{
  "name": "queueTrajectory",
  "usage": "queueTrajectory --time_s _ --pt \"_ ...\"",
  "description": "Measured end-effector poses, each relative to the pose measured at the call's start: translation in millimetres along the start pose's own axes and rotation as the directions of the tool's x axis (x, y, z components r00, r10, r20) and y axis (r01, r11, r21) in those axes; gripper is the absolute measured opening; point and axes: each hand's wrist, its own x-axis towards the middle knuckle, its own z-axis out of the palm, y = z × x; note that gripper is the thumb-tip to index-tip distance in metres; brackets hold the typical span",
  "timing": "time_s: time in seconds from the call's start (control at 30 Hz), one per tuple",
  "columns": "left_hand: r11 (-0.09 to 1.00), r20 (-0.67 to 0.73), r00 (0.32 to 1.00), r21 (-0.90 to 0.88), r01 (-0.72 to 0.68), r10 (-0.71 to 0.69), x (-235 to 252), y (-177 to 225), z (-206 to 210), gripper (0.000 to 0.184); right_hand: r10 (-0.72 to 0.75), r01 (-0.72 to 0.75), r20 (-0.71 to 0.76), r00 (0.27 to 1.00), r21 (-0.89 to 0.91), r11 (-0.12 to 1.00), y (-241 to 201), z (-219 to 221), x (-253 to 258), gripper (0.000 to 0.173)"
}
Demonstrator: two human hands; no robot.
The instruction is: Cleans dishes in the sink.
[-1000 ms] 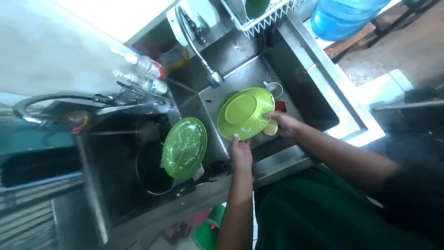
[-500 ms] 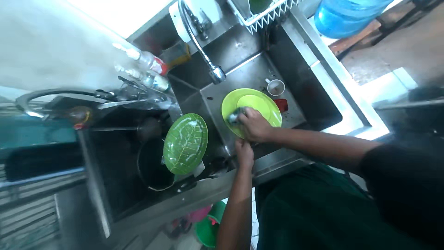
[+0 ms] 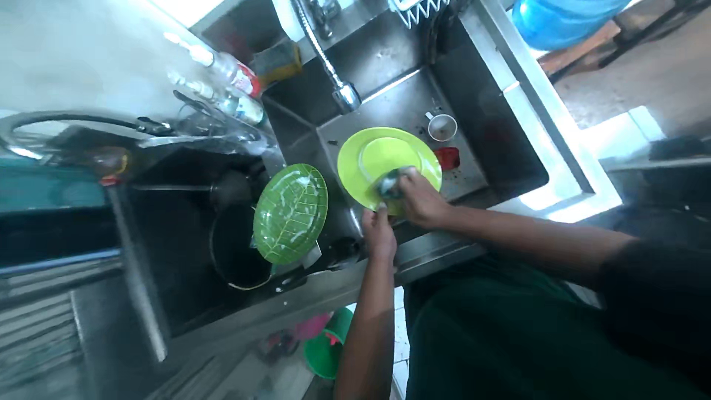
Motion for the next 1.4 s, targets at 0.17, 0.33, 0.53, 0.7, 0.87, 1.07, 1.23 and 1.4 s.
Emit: queueTrajectory --time_s 0.17,0.33,0.53,0.7,0.87,1.07,1.23,1.4 --pt "0.997 0.041 0.999 -0.068 -0.033 0.036 -21.8 -1.5 18.3 0.022 0.123 -0.107 0.082 0.989 -0.178 0.978 13.8 -17.4 98.4 0.031" --pt "0.994 -0.017 0.999 -0.095 -0.052 0.051 -20.8 2.5 21.3 0.018 0.254 -0.248 0.035 0.967 -0.115 0.962 54.0 -40.8 50.7 0.038" --pt "0.989 0.112 0.989 0.103 -0.109 0.098 -16.5 -14.5 13.8 0.024 -0.003 0.009 0.059 0.998 -0.103 0.995 -8.8 -16.9 30.9 0.025" --pt "0.991 0.057 0.989 -0.021 -0.135 0.136 -32.6 -1.0 25.1 0.017 0.325 -0.306 0.113 0.939 -0.162 0.938 52.6 -54.7 116.0 0.048" --pt "0.989 -0.016 0.995 -0.106 -0.100 0.099 -26.5 3.4 25.8 0.016 0.534 -0.526 0.007 0.846 0.179 0.831 115.3 -42.4 52.0 0.041" --pt "0.997 -0.043 0.996 -0.018 -0.077 0.076 -8.9 8.0 32.5 0.018 0.532 -0.513 -0.006 0.847 0.257 0.819 23.5 -17.9 -23.2 0.033" --pt "0.997 0.042 0.996 0.035 -0.075 0.073 -16.0 20.9 16.9 0.018 0.546 -0.533 -0.072 0.835 0.144 0.834 22.5 -38.8 3.7 0.037" --pt "0.987 0.204 0.978 0.137 -0.078 0.049 -25.3 34.9 -3.6 0.015 0.581 -0.577 -0.047 0.813 0.078 0.813 47.8 -69.9 75.2 0.046"
